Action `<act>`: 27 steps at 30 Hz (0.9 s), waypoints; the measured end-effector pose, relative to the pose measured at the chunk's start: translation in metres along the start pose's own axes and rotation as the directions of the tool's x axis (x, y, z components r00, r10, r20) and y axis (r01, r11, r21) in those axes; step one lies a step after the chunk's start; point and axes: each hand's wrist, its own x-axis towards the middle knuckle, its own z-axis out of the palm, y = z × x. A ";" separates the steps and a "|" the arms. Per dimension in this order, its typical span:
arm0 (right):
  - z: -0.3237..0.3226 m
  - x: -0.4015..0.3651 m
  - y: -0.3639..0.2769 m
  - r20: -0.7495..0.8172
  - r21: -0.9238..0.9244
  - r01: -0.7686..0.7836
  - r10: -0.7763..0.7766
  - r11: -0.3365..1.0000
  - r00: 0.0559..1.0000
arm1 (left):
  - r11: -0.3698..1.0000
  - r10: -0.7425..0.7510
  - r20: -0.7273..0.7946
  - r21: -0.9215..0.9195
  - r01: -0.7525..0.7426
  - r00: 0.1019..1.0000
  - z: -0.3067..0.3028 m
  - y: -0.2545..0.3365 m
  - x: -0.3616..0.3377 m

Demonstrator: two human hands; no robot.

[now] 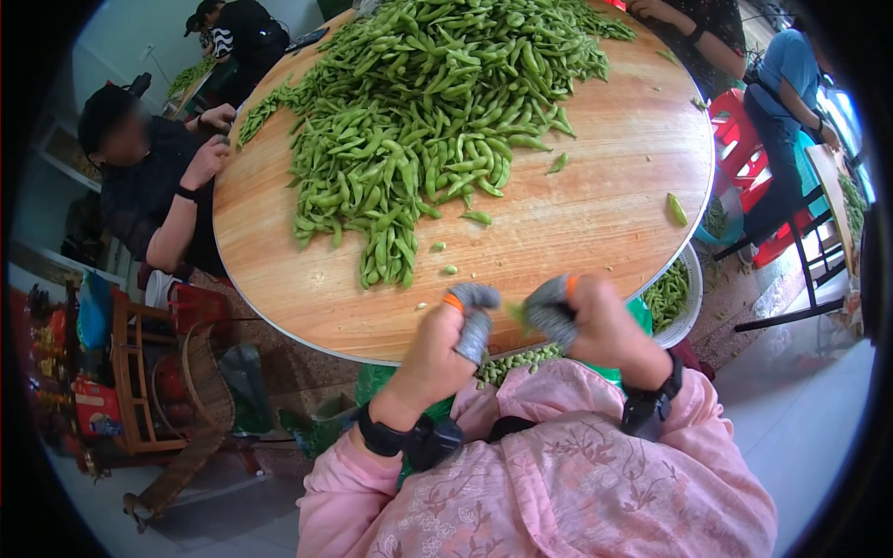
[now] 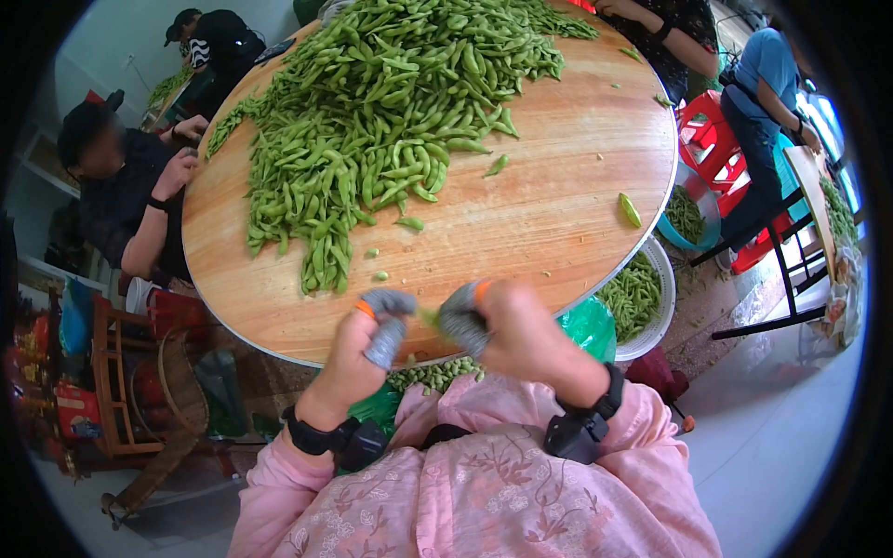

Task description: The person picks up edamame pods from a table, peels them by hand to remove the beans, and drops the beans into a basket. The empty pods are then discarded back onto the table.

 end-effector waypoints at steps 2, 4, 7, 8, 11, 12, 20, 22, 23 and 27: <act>-0.026 -0.006 0.006 -0.179 -0.048 -0.076 0.066 0.996 0.982 | 0.927 0.021 -0.187 0.371 0.050 0.982 -0.014 0.009 0.010; -0.067 -0.016 0.017 -0.276 -0.162 -0.196 0.147 0.967 0.950 | 0.816 0.148 -0.198 0.578 -0.007 0.969 -0.030 0.001 0.030; -0.112 -0.039 0.041 -0.442 -0.227 -0.306 0.182 0.925 0.878 | 0.536 0.275 -0.133 0.844 -0.037 0.952 -0.043 -0.013 0.054; -0.123 -0.048 0.051 -0.445 -0.227 -0.310 0.185 0.923 0.876 | 0.403 0.272 -0.083 0.914 -0.035 0.959 -0.044 -0.015 0.057; -0.155 -0.076 0.084 -0.559 -0.171 -0.396 0.243 0.902 0.793 | 0.446 0.010 -0.062 0.894 0.051 0.998 -0.033 -0.013 0.057; -0.163 -0.087 0.094 -0.601 -0.194 -0.476 0.280 0.858 0.749 | 0.445 0.010 -0.063 0.894 0.052 0.998 -0.027 -0.014 0.050; -0.198 -0.126 0.123 -0.780 -0.375 -0.707 0.209 0.599 0.590 | 0.677 0.218 0.195 0.675 -0.293 0.956 0.006 0.013 -0.022; -0.195 -0.121 0.118 -0.782 -0.416 -0.651 0.117 0.635 0.613 | 0.655 0.269 0.111 0.707 -0.266 0.957 -0.010 0.015 -0.010; -0.191 -0.116 0.112 -0.784 -0.413 -0.651 0.115 0.637 0.610 | 0.635 0.322 0.028 0.735 -0.238 0.946 -0.017 0.016 -0.001; -0.158 -0.089 0.078 -0.783 -0.343 -0.554 0.094 0.759 0.614 | 0.689 0.192 -0.152 0.724 -0.023 0.969 -0.035 0.010 0.048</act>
